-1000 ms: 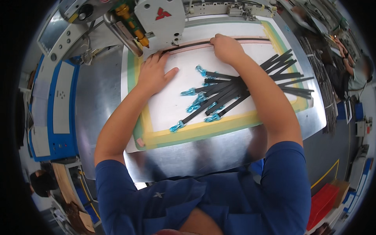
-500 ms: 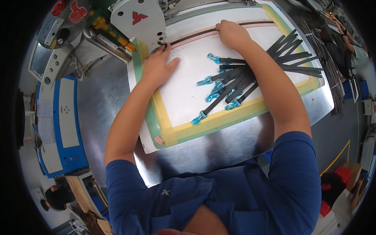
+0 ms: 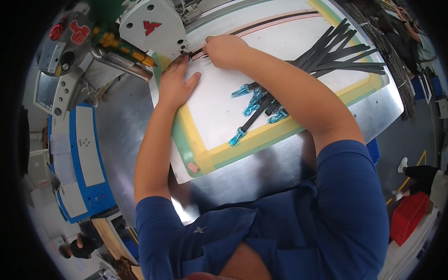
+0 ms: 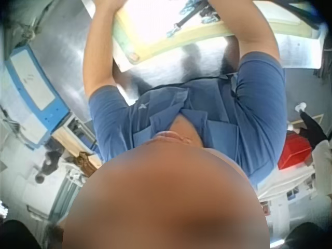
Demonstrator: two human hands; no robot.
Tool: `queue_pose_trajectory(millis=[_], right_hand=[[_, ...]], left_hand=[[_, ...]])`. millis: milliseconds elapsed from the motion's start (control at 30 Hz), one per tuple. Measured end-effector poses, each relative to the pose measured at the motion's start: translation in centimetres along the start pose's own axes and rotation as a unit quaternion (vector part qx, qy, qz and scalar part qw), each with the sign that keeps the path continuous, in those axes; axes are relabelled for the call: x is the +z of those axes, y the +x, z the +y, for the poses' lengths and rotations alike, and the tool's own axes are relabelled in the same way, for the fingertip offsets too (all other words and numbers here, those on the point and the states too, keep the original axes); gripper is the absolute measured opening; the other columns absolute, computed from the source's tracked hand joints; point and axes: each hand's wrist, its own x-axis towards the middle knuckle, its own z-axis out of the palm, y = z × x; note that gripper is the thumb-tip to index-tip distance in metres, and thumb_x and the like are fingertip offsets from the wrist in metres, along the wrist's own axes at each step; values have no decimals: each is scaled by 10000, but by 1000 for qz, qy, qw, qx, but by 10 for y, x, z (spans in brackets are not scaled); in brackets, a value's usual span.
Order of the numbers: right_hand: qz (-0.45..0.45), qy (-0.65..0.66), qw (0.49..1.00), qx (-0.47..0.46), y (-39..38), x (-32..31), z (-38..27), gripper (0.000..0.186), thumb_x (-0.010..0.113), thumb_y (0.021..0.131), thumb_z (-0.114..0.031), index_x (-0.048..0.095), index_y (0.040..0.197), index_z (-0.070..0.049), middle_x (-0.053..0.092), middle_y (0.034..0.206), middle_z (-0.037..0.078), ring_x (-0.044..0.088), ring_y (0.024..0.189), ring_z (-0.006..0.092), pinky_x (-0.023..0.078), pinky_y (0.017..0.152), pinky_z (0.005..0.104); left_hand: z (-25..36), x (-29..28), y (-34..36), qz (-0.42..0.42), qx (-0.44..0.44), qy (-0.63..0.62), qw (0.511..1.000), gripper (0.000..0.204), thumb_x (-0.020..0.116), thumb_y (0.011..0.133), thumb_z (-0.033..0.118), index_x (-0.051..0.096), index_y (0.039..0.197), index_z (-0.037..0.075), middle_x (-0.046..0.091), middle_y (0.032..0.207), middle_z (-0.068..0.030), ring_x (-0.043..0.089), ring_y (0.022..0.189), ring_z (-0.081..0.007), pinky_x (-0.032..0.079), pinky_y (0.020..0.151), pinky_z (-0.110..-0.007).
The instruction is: The recorder is using an industrial sewing or bonding machine to attach blue hardware components to black straps.
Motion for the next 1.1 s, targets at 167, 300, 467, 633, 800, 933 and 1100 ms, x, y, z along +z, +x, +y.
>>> queue_pose_trajectory(millis=[167, 300, 467, 633, 800, 933, 1100], right_hand=[[-15, -21, 1000, 10, -1, -1, -1, 403, 567, 926, -70, 718, 1291, -148, 665, 1195, 109, 703, 1061, 317, 578, 891, 442], [4, -13, 1000, -9, -1, 2, -3, 413, 574, 926, -74, 709, 1307, -156, 658, 1187, 114, 709, 1050, 319, 585, 876, 446], [1, -24, 1000, -19, -1, 5, -6, 428, 572, 915, -56, 709, 1304, -172, 637, 1202, 126, 717, 1044, 321, 606, 849, 424], [-3, -35, 999, -18, -3, 4, -9, 439, 575, 927, -63, 698, 1334, -173, 640, 1220, 123, 721, 1019, 313, 595, 855, 428], [0, -19, 1000, -14, -3, 8, -4, 421, 571, 919, -53, 719, 1292, -179, 633, 1181, 131, 719, 1038, 320, 605, 846, 423], [12, -16, 1000, -25, 0, 7, -4, 421, 572, 916, -51, 718, 1293, -167, 636, 1162, 133, 721, 1024, 327, 604, 845, 427], [16, -29, 999, -14, -2, 2, -1, 390, 561, 943, -99, 708, 1299, -162, 644, 1211, 140, 715, 1022, 330, 591, 854, 447]], left_hand=[[8, -6, 5, -44, -29, 17, 998, 690, 664, 927, 480, 552, 1492, 101, 567, 1502, -145, 534, 1371, -342, 387, 1130, -515], [7, -6, 7, -63, -41, 24, 997, 730, 636, 920, 515, 539, 1500, 81, 540, 1529, -143, 515, 1390, -332, 368, 1140, -533], [6, -7, 5, -66, -41, 26, 997, 739, 638, 917, 520, 533, 1501, 80, 540, 1525, -143, 514, 1388, -330, 366, 1139, -537], [9, -10, 2, -62, -43, 38, 996, 729, 645, 913, 517, 550, 1483, 73, 559, 1501, -143, 532, 1366, -331, 371, 1132, -537], [11, -8, 3, -60, -38, 26, 997, 695, 655, 923, 495, 568, 1469, 74, 566, 1494, -153, 534, 1364, -340, 381, 1131, -518], [8, -7, 2, -51, -41, 28, 997, 698, 649, 927, 499, 565, 1470, 70, 573, 1485, -159, 543, 1354, -343, 385, 1127, -515], [18, -11, 11, -43, -31, 26, 998, 674, 650, 921, 472, 578, 1451, 61, 584, 1470, -174, 566, 1327, -358, 403, 1119, -516]])
